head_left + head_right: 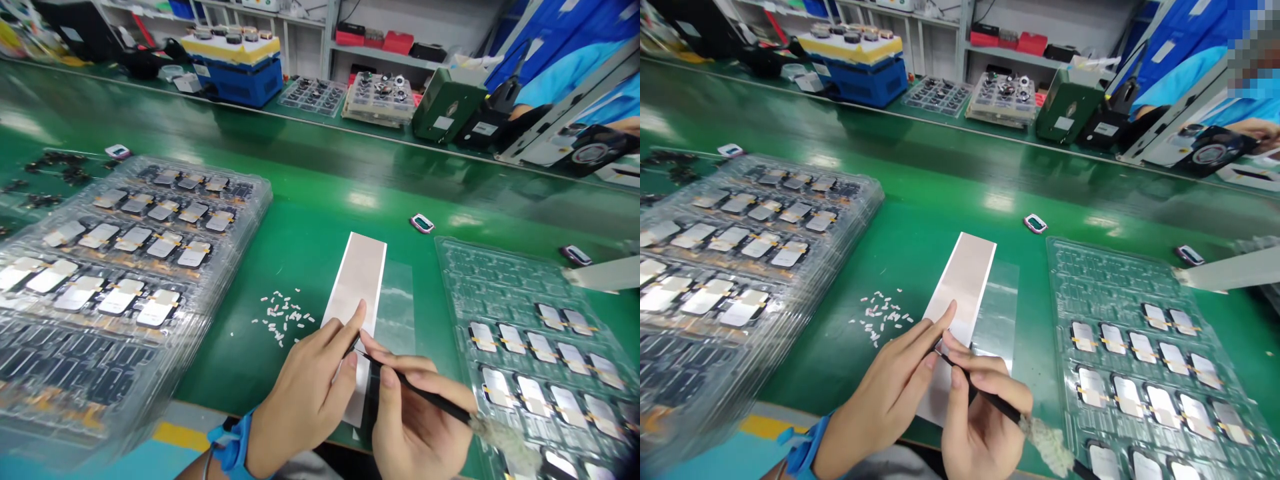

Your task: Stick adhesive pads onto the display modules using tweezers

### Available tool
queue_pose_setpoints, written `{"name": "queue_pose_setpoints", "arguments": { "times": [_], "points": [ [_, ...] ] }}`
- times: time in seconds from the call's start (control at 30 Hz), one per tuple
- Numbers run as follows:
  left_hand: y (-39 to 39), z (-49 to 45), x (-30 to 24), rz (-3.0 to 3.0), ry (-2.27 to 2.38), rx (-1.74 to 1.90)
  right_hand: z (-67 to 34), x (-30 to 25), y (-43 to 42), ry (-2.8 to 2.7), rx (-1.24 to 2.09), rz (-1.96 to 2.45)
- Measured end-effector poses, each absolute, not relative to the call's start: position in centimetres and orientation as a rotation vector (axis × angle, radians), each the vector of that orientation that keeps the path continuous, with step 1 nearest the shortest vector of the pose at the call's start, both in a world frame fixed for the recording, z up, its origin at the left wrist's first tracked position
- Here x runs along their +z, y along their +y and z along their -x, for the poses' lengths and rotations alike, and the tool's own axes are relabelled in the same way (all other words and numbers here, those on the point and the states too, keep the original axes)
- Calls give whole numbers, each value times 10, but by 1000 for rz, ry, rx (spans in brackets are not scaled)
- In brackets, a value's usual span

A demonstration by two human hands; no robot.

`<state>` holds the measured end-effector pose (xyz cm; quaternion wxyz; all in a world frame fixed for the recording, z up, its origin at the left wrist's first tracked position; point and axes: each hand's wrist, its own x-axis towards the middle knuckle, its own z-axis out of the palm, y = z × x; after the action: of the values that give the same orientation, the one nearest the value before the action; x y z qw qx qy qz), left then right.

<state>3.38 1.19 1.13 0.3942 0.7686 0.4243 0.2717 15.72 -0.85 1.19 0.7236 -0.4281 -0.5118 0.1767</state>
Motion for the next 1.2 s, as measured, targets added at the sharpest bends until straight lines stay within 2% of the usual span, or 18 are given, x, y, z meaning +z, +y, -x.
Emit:
{"name": "queue_pose_setpoints", "arguments": {
  "times": [1.2],
  "points": [
    [14, -35, 12, -1926, 1078, 697, -158, 10, -10, -1156, 363, 944]
  ]
}}
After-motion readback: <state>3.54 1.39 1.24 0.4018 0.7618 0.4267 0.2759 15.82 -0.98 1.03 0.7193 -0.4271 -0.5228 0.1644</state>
